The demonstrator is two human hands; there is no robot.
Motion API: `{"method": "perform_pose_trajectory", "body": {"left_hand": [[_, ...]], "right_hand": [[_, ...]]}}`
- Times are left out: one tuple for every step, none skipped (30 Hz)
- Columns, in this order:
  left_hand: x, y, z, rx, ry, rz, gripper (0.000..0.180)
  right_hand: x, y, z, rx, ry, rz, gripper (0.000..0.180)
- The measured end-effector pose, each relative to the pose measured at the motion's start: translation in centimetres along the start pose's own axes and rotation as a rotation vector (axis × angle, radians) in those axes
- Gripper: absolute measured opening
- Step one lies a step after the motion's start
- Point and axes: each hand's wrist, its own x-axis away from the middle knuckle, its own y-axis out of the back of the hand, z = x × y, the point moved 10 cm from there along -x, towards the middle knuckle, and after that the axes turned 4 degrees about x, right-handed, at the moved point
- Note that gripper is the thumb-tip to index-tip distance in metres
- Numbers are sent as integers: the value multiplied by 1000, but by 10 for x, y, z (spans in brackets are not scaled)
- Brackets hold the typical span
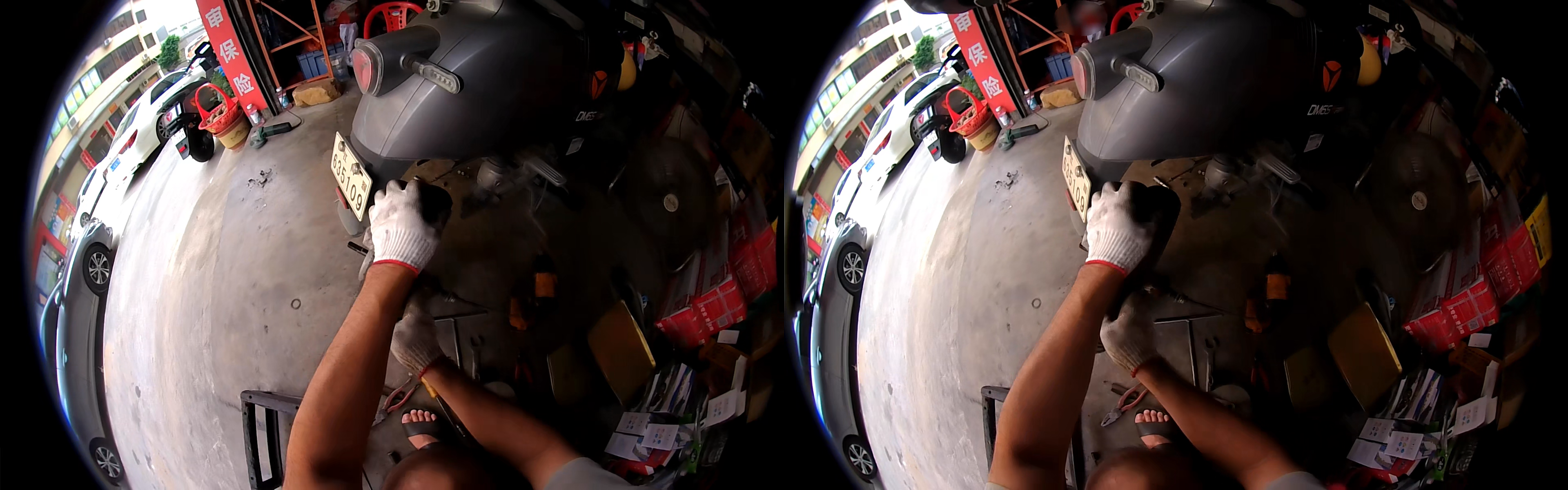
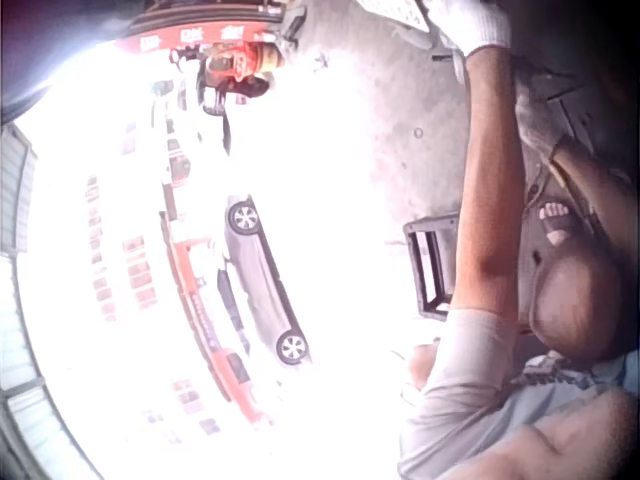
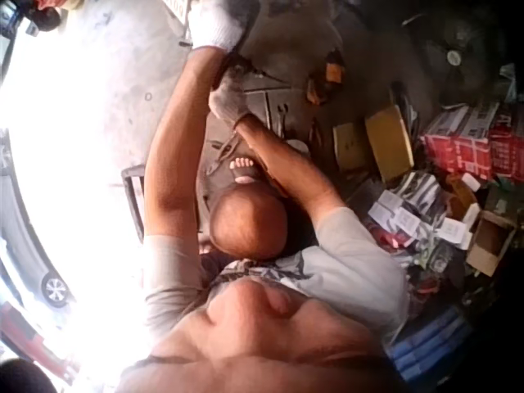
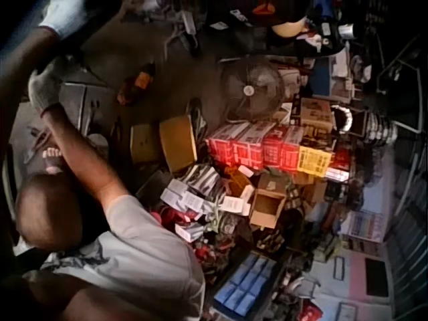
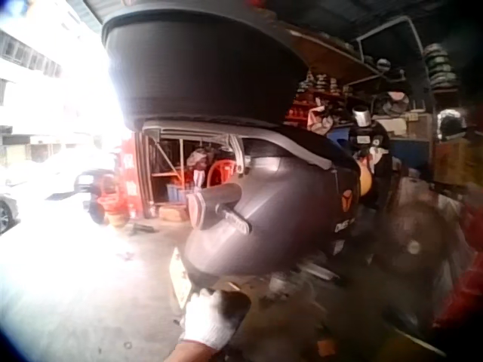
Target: The person sits on the floor and uses a wrench to tighten bolts on a motorcycle wheel hub. They then use pliers to adjust a cable and install a metal plate onto the wheel.
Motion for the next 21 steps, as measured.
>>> {"method": "perform_pose_trajectory", "body": {"left_hand": [[8,9,4,75,-20,-35,37],[22,20,9,149,-44,-65,30],[40,33,14,224,-86,-130,23],[63,47,21,284,-101,-210,16],[83,54,35,325,-64,-236,14],[102,56,50,365,-17,-240,13],[122,57,65,375,44,-234,13],[140,52,81,421,132,-211,12],[158,50,92,435,185,-225,10],[176,45,101,446,235,-215,12],[191,37,110,464,311,-181,14],[206,36,110,452,312,-188,16],[219,33,112,442,337,-177,17],[227,30,116,437,370,-158,19],[235,31,118,456,391,-168,21],[241,31,121,480,424,-165,23],[246,31,123,512,450,-165,26],[247,33,123,502,447,-156,32],[247,34,122,481,439,-146,31],[248,35,121,461,444,-133,31],[250,36,120,445,438,-126,30]], "right_hand": [[-6,2,-1,-98,-15,-48,68],[-10,1,-12,39,-132,-6,47],[-22,3,-5,144,-63,3,49],[-33,7,4,109,21,-6,51],[-45,13,1,-24,-23,-22,56],[-57,26,5,-11,-4,-111,62],[-66,37,-3,13,-90,-153,68],[-79,28,-16,-320,-247,-106,75],[-83,23,-27,-362,-385,9,70],[-85,33,-18,-175,-301,-32,65],[-87,44,-8,-6,-213,-95,59],[-88,44,-10,26,-247,-101,56],[-92,44,-7,44,-228,-127,53],[-97,44,-3,60,-205,-155,51],[-105,38,-7,-40,-233,-122,51],[-113,33,-10,-141,-260,-89,52],[-117,27,-18,-265,-350,-43,53],[-122,28,-22,-297,-393,-59,53],[-131,34,-19,-297,-354,-75,52],[-138,39,-20,-309,-369,-79,51],[-144,42,-22,-322,-404,-82,49]]}}
